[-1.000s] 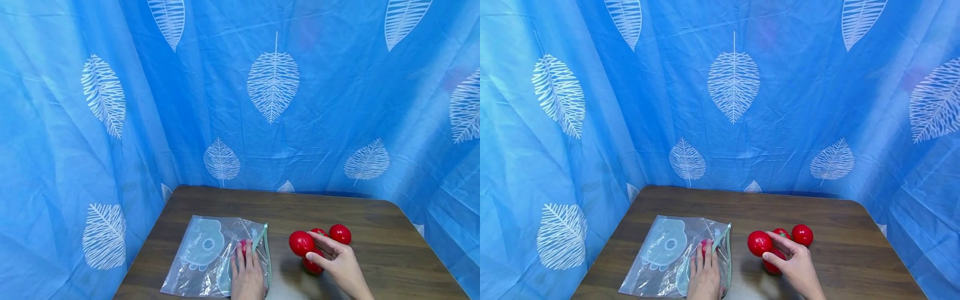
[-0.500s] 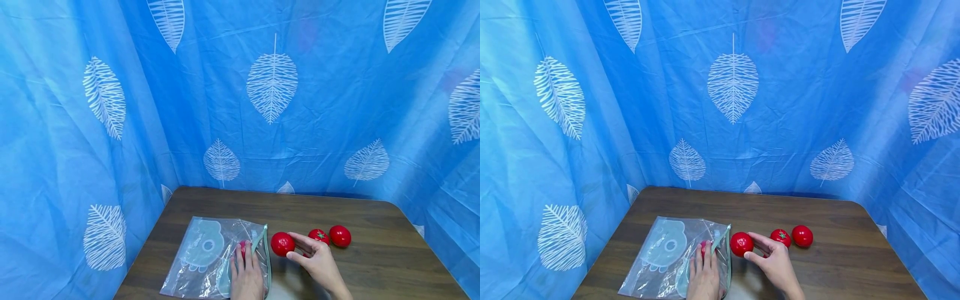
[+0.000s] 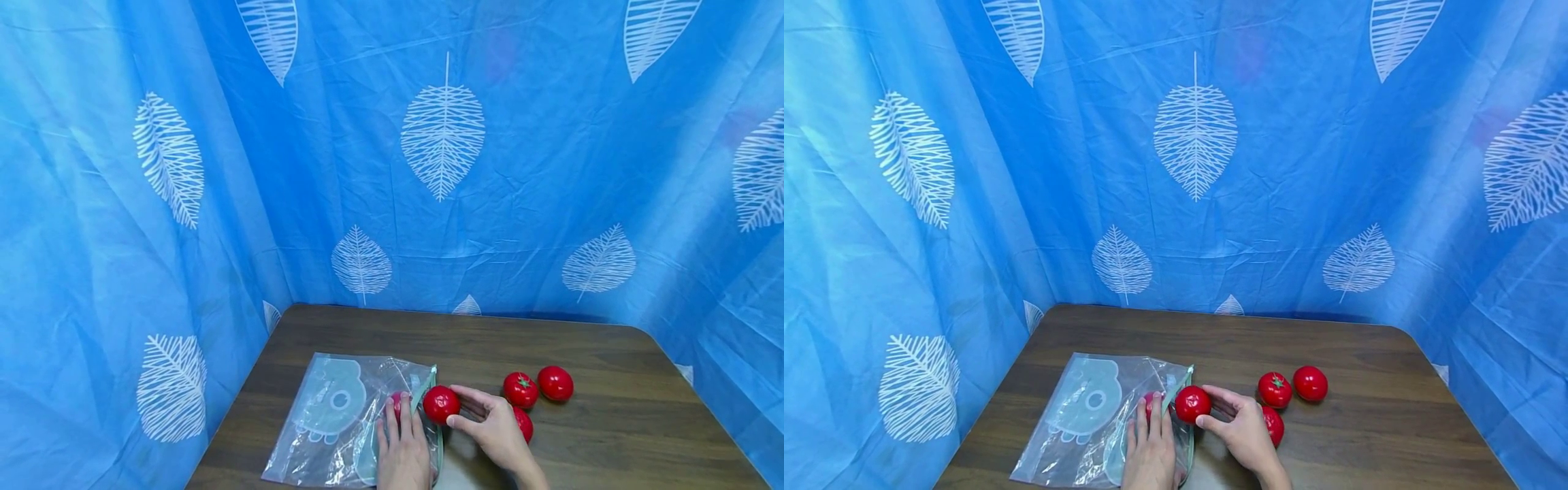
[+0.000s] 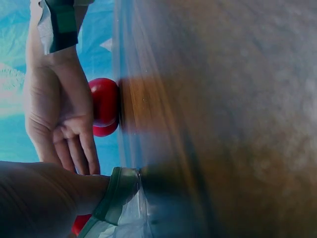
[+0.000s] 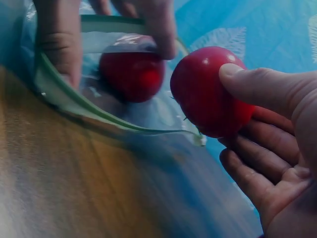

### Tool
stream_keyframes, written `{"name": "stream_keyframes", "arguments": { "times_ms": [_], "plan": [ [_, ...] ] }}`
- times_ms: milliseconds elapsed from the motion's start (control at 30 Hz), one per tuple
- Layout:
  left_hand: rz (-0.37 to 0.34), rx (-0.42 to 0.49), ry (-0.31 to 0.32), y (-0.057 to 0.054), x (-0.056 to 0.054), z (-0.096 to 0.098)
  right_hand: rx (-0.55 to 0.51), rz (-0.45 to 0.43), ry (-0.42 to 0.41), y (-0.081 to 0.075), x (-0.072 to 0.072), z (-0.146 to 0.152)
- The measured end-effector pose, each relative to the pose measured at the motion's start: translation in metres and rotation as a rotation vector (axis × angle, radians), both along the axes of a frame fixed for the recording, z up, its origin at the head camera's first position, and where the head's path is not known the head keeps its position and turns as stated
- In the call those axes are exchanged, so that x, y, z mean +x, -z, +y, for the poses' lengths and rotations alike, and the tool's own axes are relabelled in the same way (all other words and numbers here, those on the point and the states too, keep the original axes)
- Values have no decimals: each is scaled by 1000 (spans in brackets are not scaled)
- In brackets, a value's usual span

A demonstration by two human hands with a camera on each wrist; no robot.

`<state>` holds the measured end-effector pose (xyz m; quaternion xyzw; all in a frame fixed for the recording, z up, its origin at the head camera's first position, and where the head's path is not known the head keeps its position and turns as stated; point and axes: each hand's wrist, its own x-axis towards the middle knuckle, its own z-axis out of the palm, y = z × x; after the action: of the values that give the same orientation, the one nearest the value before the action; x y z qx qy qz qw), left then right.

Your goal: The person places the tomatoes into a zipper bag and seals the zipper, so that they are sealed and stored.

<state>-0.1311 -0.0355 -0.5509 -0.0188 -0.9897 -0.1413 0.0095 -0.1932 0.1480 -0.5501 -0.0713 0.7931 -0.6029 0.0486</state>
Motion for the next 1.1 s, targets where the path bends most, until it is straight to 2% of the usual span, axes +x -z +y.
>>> {"name": "stream_keyframes", "arguments": {
  "times_ms": [333,533,833,1100],
  "plan": [
    [-65,23,-2,-1,-3,1,26,-15,-30,12,-1,-13],
    [-48,31,3,0,-3,1,38,-11,-22,14,-2,-14],
    [-128,26,11,-1,-6,1,124,17,-22,18,1,-14],
    [-90,30,4,-2,-5,1,142,52,-16,21,-1,-22]
  ]
}}
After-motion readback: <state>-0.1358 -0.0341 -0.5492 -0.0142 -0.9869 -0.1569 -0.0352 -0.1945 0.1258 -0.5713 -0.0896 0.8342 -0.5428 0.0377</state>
